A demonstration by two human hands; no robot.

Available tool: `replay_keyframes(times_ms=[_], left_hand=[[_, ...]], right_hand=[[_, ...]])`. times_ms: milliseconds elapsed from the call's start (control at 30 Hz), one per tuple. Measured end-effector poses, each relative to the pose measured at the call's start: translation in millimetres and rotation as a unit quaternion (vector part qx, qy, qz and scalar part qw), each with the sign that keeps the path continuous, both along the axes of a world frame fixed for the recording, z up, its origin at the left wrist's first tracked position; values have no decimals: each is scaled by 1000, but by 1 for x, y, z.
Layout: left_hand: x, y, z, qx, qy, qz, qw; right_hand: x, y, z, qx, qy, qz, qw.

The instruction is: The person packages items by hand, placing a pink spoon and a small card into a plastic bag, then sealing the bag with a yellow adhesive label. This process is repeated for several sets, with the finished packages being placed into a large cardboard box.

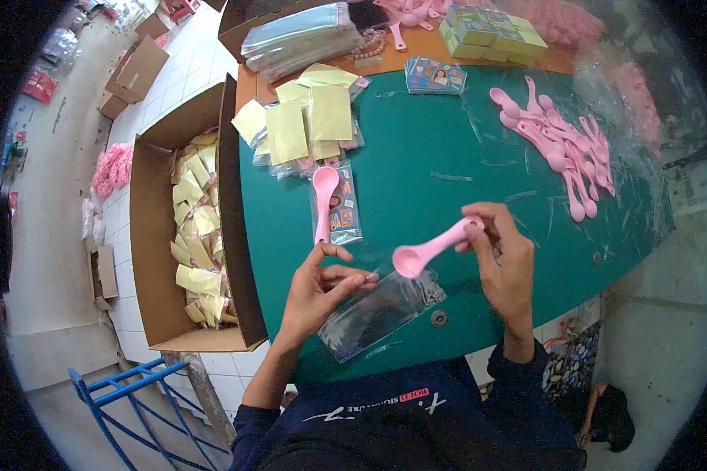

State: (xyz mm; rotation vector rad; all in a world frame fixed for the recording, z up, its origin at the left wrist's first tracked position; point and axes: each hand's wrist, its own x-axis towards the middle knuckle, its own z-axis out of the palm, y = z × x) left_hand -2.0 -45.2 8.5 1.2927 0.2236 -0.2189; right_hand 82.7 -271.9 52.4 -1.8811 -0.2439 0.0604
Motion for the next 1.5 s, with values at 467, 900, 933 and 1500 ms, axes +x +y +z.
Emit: replay_keyframes(times_ms=[467, 900, 933, 1500], left_hand=[[1, 5, 4, -55, 45, 7, 997], [1, 7, 9, -14, 28, -32, 999], [2, 5, 12, -8, 26, -39, 999], [0, 9, 32, 80, -108, 56, 989]], right_hand=[[1, 33, 9, 41, -128, -8, 991], [-5, 38, 8, 56, -75, 49, 994], [-6, 40, 8, 55, -63, 64, 994], [37, 67, 45, -13, -237, 398, 886]])
